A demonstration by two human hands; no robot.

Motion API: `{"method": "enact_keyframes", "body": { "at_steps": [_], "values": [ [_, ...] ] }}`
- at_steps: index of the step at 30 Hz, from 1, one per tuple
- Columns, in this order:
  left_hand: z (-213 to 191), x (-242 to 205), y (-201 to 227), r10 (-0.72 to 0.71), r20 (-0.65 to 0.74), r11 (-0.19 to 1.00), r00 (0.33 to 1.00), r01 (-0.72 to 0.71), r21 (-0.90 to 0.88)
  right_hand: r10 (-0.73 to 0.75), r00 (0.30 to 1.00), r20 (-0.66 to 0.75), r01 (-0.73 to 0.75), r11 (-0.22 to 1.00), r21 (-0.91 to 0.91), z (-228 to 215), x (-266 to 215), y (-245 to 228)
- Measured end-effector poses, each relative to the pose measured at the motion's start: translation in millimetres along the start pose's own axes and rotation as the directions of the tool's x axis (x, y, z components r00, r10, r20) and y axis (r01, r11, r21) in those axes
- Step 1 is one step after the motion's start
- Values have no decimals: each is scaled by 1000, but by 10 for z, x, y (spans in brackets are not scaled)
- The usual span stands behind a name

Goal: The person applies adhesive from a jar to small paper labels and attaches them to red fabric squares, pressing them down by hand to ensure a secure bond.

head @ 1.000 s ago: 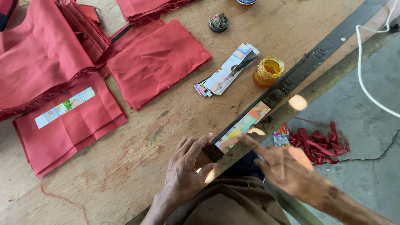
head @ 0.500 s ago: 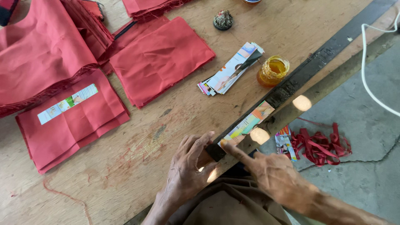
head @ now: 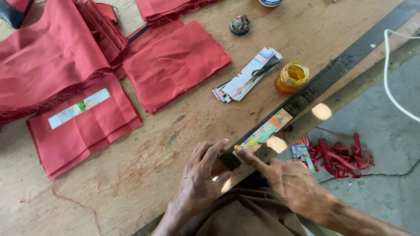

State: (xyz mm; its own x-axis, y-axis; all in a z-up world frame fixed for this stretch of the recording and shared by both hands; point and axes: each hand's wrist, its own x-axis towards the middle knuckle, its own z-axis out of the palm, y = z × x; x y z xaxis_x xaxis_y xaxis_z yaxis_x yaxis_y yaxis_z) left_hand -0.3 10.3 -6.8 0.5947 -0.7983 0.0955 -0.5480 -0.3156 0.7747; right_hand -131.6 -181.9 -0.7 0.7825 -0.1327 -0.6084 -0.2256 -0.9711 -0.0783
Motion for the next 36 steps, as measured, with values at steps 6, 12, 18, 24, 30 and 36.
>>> {"method": "enact_keyframes", "body": {
  "at_steps": [6, 12, 18, 24, 30, 36],
  "values": [
    [6, -7, -1, -6, -8, 1000, 1000, 6, 18, -62, 996, -56, 60, 997, -44, 48, -61, 72],
    [28, 9, -5, 10, -20, 1000, 1000, -11, -17, 122, 978, -172, -128, 992, -22, 46, -173, 504],
    [42, 2, 54, 43, -42, 998, 998, -41, 39, 193, 947, -257, -230, 965, -123, 23, -129, 712],
    [209, 28, 107, 84, -161, 993, 983, -69, 95, 113, 930, -350, -204, 950, -236, -82, -265, 796],
    [194, 31, 102, 91, -155, 993, 984, -78, 91, 267, 949, -169, -282, 957, -70, -265, 38, 852],
    [231, 45, 180, -9, -123, 998, 992, 16, 55, 73, 993, -89, -57, 982, 179, -53, -142, 377]
  ]
}}
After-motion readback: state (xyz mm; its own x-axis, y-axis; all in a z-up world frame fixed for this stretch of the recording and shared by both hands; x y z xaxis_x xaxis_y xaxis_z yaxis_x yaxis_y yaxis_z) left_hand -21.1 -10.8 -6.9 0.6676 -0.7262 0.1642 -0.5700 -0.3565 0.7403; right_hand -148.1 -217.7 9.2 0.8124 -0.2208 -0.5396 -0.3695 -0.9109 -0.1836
